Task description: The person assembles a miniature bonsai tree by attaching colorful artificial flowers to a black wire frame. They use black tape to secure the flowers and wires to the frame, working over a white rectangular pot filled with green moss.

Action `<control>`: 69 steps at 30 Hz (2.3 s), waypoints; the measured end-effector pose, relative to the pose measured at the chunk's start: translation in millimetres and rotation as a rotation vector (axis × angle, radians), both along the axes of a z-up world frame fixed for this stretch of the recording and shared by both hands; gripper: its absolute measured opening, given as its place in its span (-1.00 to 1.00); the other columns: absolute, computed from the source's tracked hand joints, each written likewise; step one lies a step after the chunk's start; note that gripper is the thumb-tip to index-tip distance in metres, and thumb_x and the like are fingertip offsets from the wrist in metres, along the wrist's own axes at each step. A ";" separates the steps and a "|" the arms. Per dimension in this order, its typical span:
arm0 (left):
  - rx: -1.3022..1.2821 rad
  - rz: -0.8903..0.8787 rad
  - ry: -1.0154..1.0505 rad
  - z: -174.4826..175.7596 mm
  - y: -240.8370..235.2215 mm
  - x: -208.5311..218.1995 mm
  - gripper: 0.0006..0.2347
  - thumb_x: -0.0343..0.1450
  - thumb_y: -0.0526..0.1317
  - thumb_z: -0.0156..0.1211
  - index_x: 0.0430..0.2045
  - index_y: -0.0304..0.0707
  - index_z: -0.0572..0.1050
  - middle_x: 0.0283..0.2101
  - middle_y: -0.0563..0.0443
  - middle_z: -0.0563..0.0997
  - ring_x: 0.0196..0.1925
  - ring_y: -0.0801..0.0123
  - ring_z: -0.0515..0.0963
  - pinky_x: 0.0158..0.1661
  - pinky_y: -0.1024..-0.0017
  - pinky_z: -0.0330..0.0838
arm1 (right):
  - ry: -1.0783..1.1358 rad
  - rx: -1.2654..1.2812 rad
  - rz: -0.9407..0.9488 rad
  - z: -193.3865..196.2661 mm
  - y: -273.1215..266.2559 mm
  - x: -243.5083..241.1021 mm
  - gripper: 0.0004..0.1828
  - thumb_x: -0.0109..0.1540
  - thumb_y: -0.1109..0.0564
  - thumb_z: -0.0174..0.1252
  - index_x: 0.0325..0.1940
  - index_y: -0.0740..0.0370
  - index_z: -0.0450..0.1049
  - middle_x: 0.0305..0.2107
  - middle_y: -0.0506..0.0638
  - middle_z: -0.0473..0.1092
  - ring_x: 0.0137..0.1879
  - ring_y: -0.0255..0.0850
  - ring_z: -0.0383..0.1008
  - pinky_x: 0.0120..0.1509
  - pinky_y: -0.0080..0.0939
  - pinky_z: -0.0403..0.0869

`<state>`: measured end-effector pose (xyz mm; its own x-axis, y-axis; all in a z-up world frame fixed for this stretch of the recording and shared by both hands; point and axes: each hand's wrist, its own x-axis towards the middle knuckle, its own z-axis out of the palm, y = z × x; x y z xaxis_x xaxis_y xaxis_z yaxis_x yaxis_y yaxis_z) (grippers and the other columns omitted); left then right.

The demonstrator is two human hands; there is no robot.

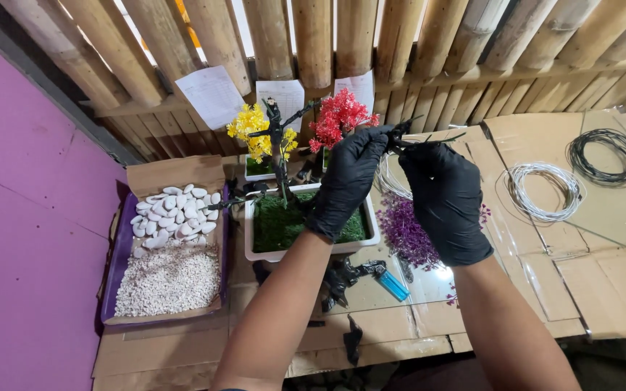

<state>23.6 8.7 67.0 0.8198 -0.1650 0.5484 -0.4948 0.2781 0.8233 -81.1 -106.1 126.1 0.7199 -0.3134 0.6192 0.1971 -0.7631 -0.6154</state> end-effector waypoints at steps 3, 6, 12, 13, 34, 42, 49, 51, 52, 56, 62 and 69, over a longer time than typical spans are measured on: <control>-0.087 -0.045 0.097 0.5 -0.7 -2.1 -0.87 0.49 -0.35 0.24 -0.11 -0.31 0.63 -0.20 -0.26 0.70 -0.05 0.42 0.59 0.00 0.29 0.59 | -0.040 -0.017 0.001 -1.5 -3.2 -0.8 -0.90 0.28 0.14 0.41 -0.18 -0.06 0.64 -0.41 -0.02 0.55 -0.21 0.00 0.55 -0.06 -0.05 0.50; -0.105 -0.020 0.119 1.3 -1.1 0.5 -0.87 0.47 -0.36 0.28 -0.14 -0.31 0.63 -0.23 -0.23 0.71 -0.11 0.46 0.59 -0.05 0.34 0.61 | -0.084 0.011 0.027 -19.2 -18.6 8.3 -0.89 0.29 0.12 0.43 -0.17 -0.10 0.65 -0.39 -0.07 0.55 -0.17 -0.02 0.55 0.00 -0.09 0.50; -0.109 -0.028 0.170 -6.1 0.8 10.7 -0.88 0.47 -0.39 0.24 -0.16 -0.32 0.63 -0.26 -0.30 0.71 -0.20 0.36 0.68 -0.12 0.33 0.66 | -0.279 -0.292 0.048 -36.1 -52.5 52.0 -0.81 0.20 0.08 0.52 -0.21 -0.03 0.61 -0.31 -0.12 0.56 0.00 -0.05 0.55 0.27 -0.09 0.39; -0.114 -0.024 0.160 -6.0 -0.5 13.9 -0.88 0.47 -0.39 0.24 -0.16 -0.32 0.63 -0.26 -0.30 0.71 -0.20 0.36 0.68 -0.12 0.33 0.66 | -0.290 -0.295 0.052 -33.5 -58.5 56.4 -0.81 0.20 0.08 0.52 -0.21 -0.03 0.61 -0.31 -0.12 0.56 0.00 -0.05 0.55 0.27 -0.09 0.39; 0.060 -0.370 0.686 47.2 7.1 16.4 -0.74 0.39 -0.20 0.39 -0.19 -0.49 0.63 -0.24 -0.39 0.68 -0.13 0.18 0.71 0.00 0.35 0.61 | -0.013 0.285 0.374 13.4 -58.5 62.0 -0.82 0.42 0.20 0.13 0.06 0.08 0.60 -0.15 0.09 0.55 -0.02 -0.25 0.44 0.04 -0.23 0.41; 0.076 -0.107 0.892 99.1 -0.2 -21.1 -0.70 0.51 -0.29 0.17 0.05 -0.61 0.55 -0.21 -0.31 0.69 -0.10 0.55 0.65 0.01 0.72 0.53 | 0.172 0.836 0.780 -4.6 -38.0 53.8 -0.30 0.12 0.44 0.27 0.35 0.19 0.40 -0.06 0.09 0.53 -0.07 -0.23 0.61 -0.28 -0.57 0.44; 0.060 -0.140 0.633 30.4 3.1 23.2 -0.69 0.33 -0.19 0.50 -0.13 -0.28 0.55 -0.27 -0.31 0.68 -0.26 0.17 0.73 -0.19 0.40 0.70 | 0.225 0.825 0.627 -4.4 -31.7 48.0 -0.49 0.04 0.47 0.37 0.06 0.27 0.58 -0.17 0.13 0.55 -0.05 -0.14 0.62 0.04 -0.18 0.62; 0.002 -0.123 0.537 24.2 0.5 24.5 -0.75 0.35 -0.20 0.48 -0.23 -0.26 0.52 -0.35 -0.16 0.66 -0.31 0.34 0.69 -0.22 0.50 0.68 | 0.196 0.860 0.592 -3.2 -31.8 42.5 -0.42 0.00 0.49 0.40 0.10 0.31 0.55 -0.18 0.20 0.55 -0.06 -0.09 0.63 0.03 -0.18 0.62; 0.002 -0.122 0.534 22.5 0.1 21.5 -0.75 0.35 -0.20 0.48 -0.23 -0.26 0.52 -0.35 -0.16 0.66 -0.31 0.34 0.69 -0.22 0.50 0.68 | 0.194 0.859 0.595 0.3 -28.0 32.6 -0.42 0.00 0.49 0.40 0.10 0.31 0.55 -0.18 0.20 0.55 -0.06 -0.09 0.63 0.03 -0.18 0.62; -0.030 -0.075 0.404 13.9 -7.7 21.9 -0.83 0.41 -0.23 0.41 -0.30 -0.27 0.51 -0.38 -0.03 0.62 -0.29 0.53 0.57 -0.21 0.53 0.64 | 0.181 0.978 0.543 2.2 -16.8 15.6 -0.45 0.00 0.48 0.38 0.07 0.33 0.56 -0.21 0.21 0.55 -0.08 -0.06 0.62 0.05 -0.10 0.61; -0.016 -0.010 0.323 14.5 -8.5 9.9 -0.86 0.44 -0.23 0.38 -0.33 -0.28 0.52 -0.40 -0.01 0.59 -0.28 0.52 0.52 -0.19 0.48 0.62 | 0.059 0.921 0.388 -25.6 -3.9 20.8 -0.73 0.09 0.31 0.45 -0.14 0.26 0.63 -0.33 0.13 0.57 -0.20 -0.25 0.56 -0.03 -0.28 0.55; -0.015 -0.016 0.341 11.2 -9.9 12.6 -0.90 0.43 -0.25 0.38 -0.35 -0.28 0.60 -0.41 -0.04 0.65 -0.30 0.52 0.57 -0.17 0.46 0.64 | -0.119 0.735 0.229 -40.2 5.7 8.6 -0.87 0.19 0.24 0.42 -0.20 0.20 0.62 -0.26 0.11 0.58 0.00 -0.22 0.55 0.12 -0.15 0.52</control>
